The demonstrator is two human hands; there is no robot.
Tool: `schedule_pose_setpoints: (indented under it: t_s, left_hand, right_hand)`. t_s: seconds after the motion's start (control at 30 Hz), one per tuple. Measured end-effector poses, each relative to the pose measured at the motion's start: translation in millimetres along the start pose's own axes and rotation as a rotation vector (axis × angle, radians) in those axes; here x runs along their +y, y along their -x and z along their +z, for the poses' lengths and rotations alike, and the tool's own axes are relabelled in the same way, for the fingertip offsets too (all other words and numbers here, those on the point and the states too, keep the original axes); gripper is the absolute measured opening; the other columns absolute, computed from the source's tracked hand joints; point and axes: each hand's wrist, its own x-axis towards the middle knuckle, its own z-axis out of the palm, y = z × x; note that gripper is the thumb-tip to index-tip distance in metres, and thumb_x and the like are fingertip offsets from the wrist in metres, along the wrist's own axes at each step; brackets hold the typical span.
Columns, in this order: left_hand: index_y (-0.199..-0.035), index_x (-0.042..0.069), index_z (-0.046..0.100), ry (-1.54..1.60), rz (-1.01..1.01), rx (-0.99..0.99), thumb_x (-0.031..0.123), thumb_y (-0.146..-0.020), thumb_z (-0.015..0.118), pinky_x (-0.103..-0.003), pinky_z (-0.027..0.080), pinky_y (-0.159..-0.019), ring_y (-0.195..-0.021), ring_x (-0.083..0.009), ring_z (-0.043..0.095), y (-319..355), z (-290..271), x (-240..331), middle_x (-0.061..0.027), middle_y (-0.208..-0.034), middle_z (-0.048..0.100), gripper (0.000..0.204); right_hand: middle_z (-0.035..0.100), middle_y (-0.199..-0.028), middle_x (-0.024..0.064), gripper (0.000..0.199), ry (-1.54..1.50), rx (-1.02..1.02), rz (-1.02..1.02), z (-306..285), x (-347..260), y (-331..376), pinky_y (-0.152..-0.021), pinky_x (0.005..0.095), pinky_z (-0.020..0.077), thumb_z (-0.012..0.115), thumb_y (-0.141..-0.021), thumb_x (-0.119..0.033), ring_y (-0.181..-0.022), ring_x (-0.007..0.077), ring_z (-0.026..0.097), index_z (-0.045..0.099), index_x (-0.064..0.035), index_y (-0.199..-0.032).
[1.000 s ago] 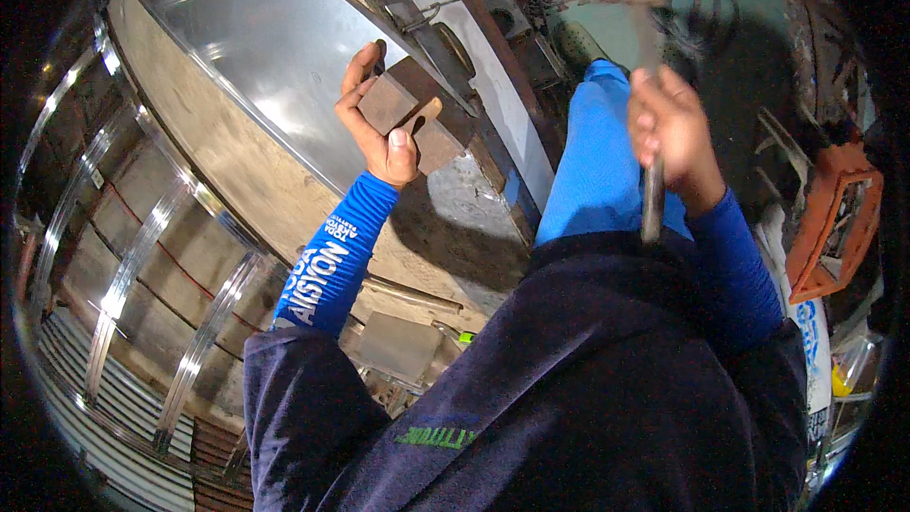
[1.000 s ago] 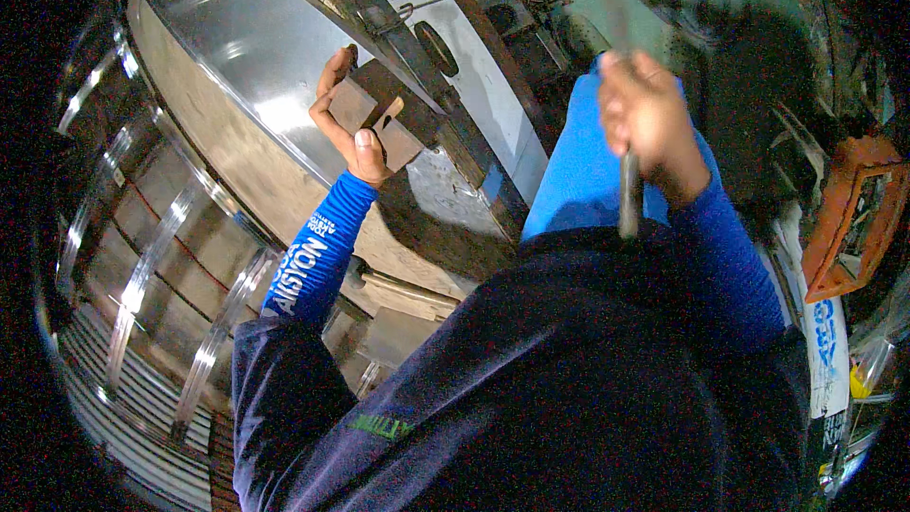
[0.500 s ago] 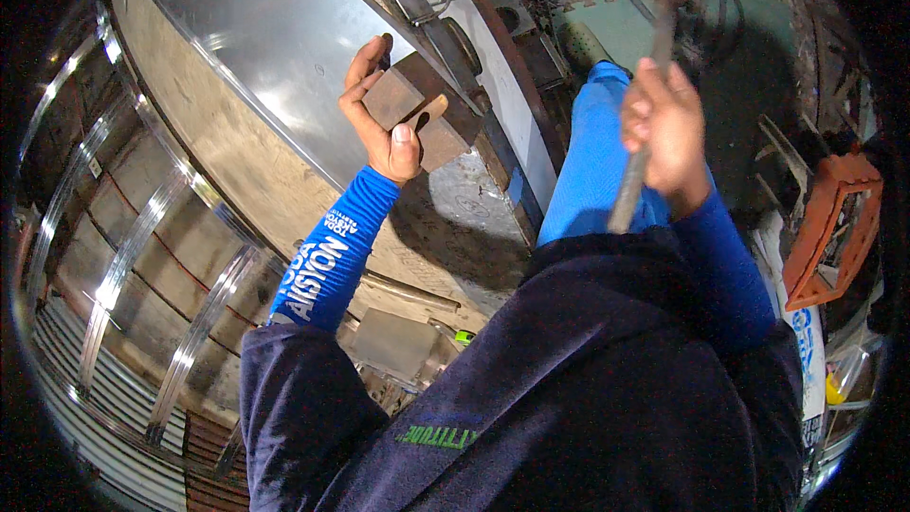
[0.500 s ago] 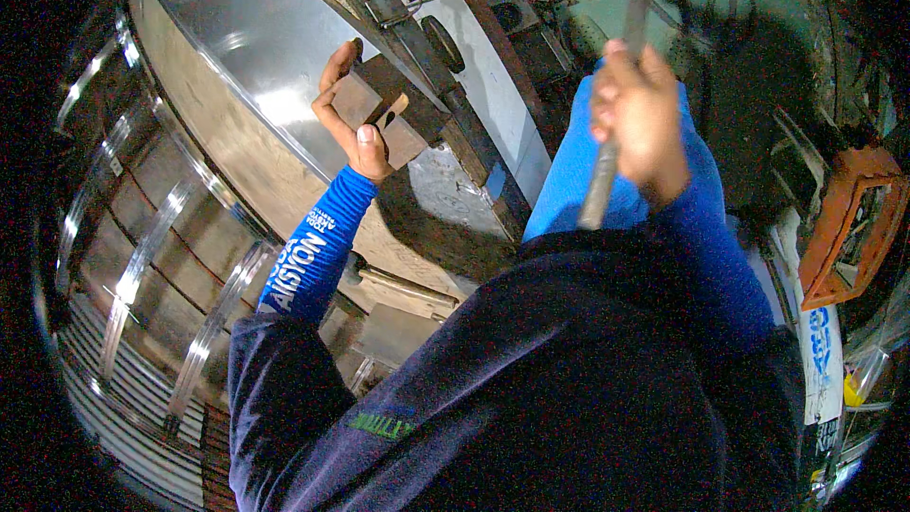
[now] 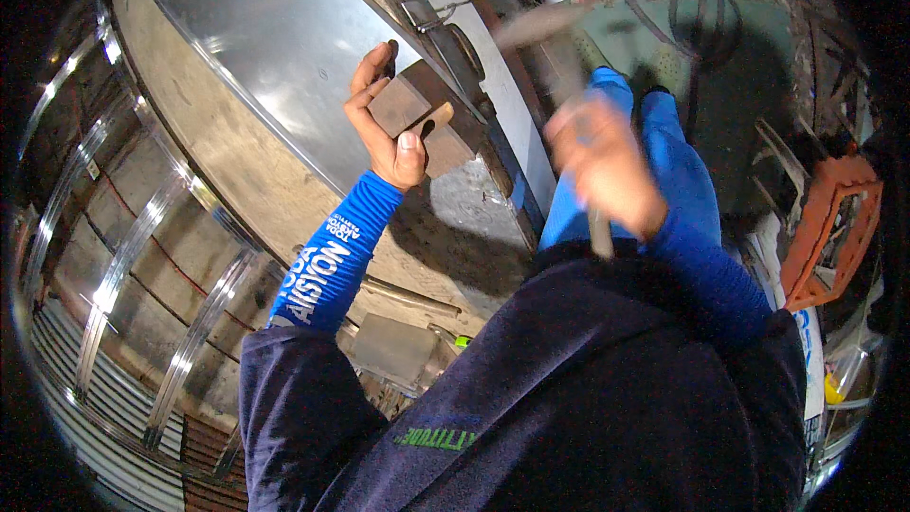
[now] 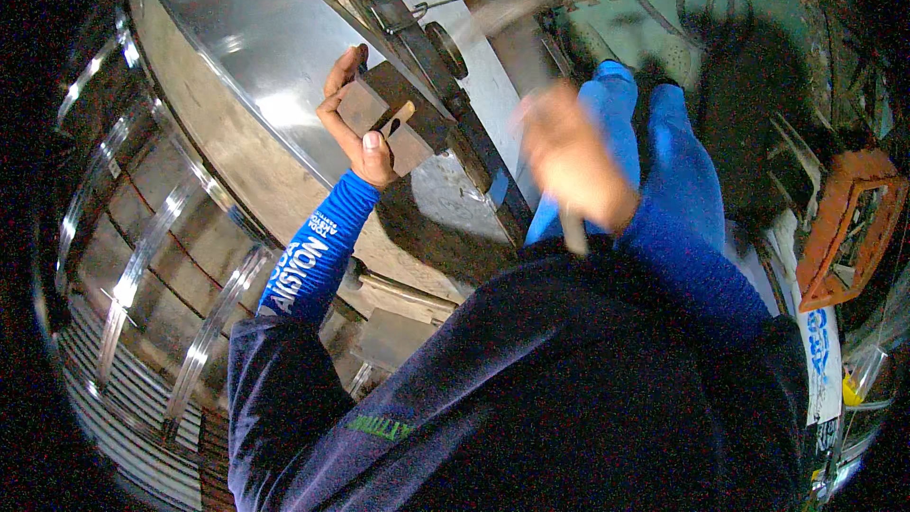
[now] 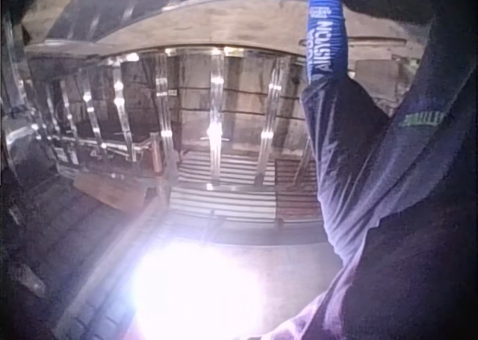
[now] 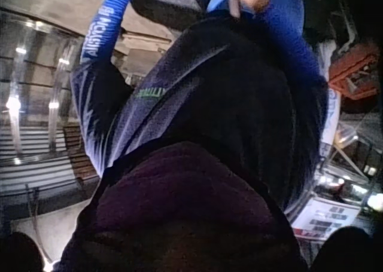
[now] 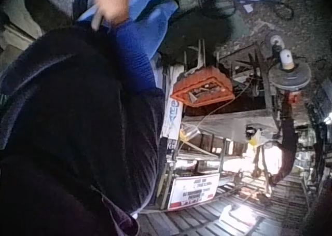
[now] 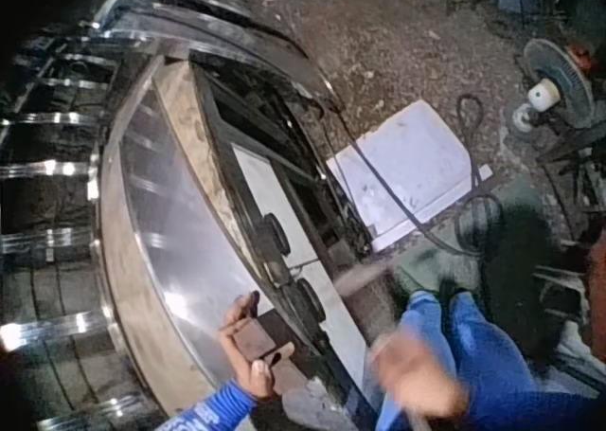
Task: The person uses a hammer and a wooden block to repeatedly strike and shape a large flat metal sheet on a workbench. The person adjusts the sheet's position and continues hammering along its edge to form a bend.
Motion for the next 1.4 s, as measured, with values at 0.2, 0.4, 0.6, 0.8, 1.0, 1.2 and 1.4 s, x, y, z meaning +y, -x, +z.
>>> schedule_pose_setpoints:
  t_s: [0.2, 0.4, 0.6, 0.8, 1.0, 1.2, 1.4]
  left_hand:
    - [-0.128, 0.005, 0.034, -0.032, -0.025, 0.013, 0.048, -0.094, 0.057, -0.058, 0.025, -0.12, -0.143, -0.0456, 0.037, 9, -4, -4, -0.031, -0.151, 0.034, 0.059]
    - [-0.127, 0.005, 0.034, -0.006, -0.005, 0.009, 0.047, -0.094, 0.057, -0.057, 0.025, -0.12, -0.143, -0.0452, 0.037, 4, -1, -6, -0.0311, -0.151, 0.034, 0.058]
    - [-0.127, 0.004, 0.034, -0.003, -0.018, 0.023, 0.046, -0.093, 0.057, -0.057, 0.024, -0.121, -0.144, -0.0449, 0.036, 8, -2, -5, -0.0313, -0.151, 0.033, 0.058]
    - [-0.128, 0.005, 0.034, -0.016, -0.012, -0.003, 0.046, -0.093, 0.057, -0.058, 0.024, -0.121, -0.144, -0.045, 0.036, 6, -3, -5, -0.0307, -0.152, 0.033, 0.058]
    - [-0.128, 0.006, 0.034, -0.026, -0.028, 0.007, 0.047, -0.094, 0.057, -0.058, 0.024, -0.12, -0.144, -0.0453, 0.036, 9, -6, -5, -0.0307, -0.152, 0.033, 0.058]
    - [-0.128, 0.006, 0.034, -0.025, -0.029, -0.004, 0.046, -0.094, 0.057, -0.059, 0.024, -0.121, -0.144, -0.0459, 0.036, 6, -4, -5, -0.0311, -0.152, 0.033, 0.058]
    - [-0.127, 0.004, 0.034, -0.024, -0.023, 0.009, 0.047, -0.094, 0.057, -0.058, 0.023, -0.121, -0.145, -0.046, 0.035, 10, -5, -4, -0.0318, -0.152, 0.032, 0.059]
  right_hand:
    - [0.048, -0.063, -0.0031, 0.018, -0.36, -0.032, 0.301, -28, -36, -3, -0.035, 0.025, 0.0346, 0.055, -0.105, -0.028, -0.044, 0.0068, 0.044, 0.054, -0.0133, -0.094]
    - [0.048, -0.065, -0.0043, 0.016, -0.161, 0.116, 0.187, 8, -28, 0, -0.036, 0.0245, 0.0353, 0.054, -0.106, -0.024, -0.043, 0.0063, 0.04, 0.048, -0.0118, -0.097]
    - [0.047, -0.059, -0.0022, 0.023, -0.263, -0.098, 0.255, -13, -38, -6, -0.032, 0.0276, 0.0318, 0.057, -0.105, -0.028, -0.038, 0.0076, 0.039, 0.049, -0.0126, -0.089]
    - [0.051, -0.063, 0.0008, 0.017, -0.214, 0.188, 0.161, 14, -25, -9, -0.034, 0.0292, 0.0362, 0.057, -0.104, -0.023, -0.041, 0.0108, 0.044, 0.054, -0.0095, -0.093]
    - [0.045, -0.06, -0.0035, 0.026, -0.251, -0.162, 0.248, -13, -40, -15, -0.033, 0.0258, 0.0335, 0.056, -0.106, -0.031, -0.04, 0.0073, 0.041, 0.047, -0.015, -0.088]
    - [0.047, -0.059, -0.0014, 0.023, -0.382, 0.293, 0.211, 7, -42, -23, -0.033, 0.0282, 0.0355, 0.056, -0.105, -0.026, -0.04, 0.0098, 0.043, 0.05, -0.0116, -0.088]
    - [0.043, -0.06, -0.0058, 0.017, -0.185, -0.148, 0.302, -2, -46, -20, -0.033, 0.0242, 0.0316, 0.055, -0.106, -0.025, -0.04, 0.0038, 0.038, 0.048, -0.0132, -0.095]
